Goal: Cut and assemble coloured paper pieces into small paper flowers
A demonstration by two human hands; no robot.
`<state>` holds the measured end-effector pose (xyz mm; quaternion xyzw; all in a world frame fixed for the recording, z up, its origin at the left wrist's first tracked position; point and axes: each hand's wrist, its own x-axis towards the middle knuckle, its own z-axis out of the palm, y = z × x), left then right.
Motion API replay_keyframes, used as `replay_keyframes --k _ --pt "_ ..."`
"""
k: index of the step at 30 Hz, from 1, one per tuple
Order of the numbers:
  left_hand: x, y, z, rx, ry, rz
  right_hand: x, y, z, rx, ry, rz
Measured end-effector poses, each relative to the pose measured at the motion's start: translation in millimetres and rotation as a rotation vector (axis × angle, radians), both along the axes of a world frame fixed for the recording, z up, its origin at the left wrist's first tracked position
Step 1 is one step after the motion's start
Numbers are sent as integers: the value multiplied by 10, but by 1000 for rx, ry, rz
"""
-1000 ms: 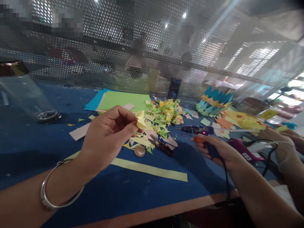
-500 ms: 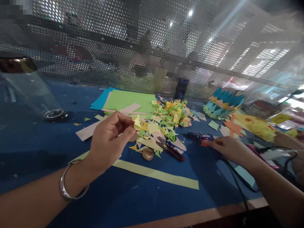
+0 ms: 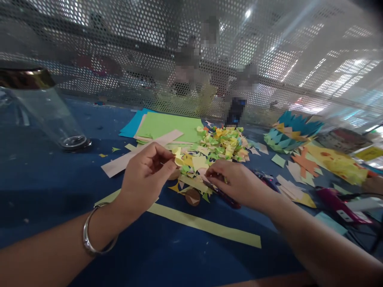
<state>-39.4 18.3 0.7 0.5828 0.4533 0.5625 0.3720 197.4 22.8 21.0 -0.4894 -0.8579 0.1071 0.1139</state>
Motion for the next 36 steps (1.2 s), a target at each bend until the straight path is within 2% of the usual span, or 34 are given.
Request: replay_keyframes --k 4,10,17,20,25,31,36 --pt "-4 27 -32 -67 -44 -25 -112 116 -97 -41 -12 -17" --pt "-1 55 -101 -80 -39 -121 -145 201 -243 -55 19 -47" --pt "17 69 -88 -77 -34 -125 -131 205 -253 -30 80 -28" --pt "18 55 -87 -95 6 -167 -66 172 -221 -80 259 -25" --pt "59 1 -93 -187 5 -284 21 91 -179 -334 729 -120" --pt "174 -120 -54 -400 -171 -450 -83 -75 -144 -373 1052 -178" --pt "239 -175 -12 -426 -201 -451 -217 -190 -161 -390 1175 -135"
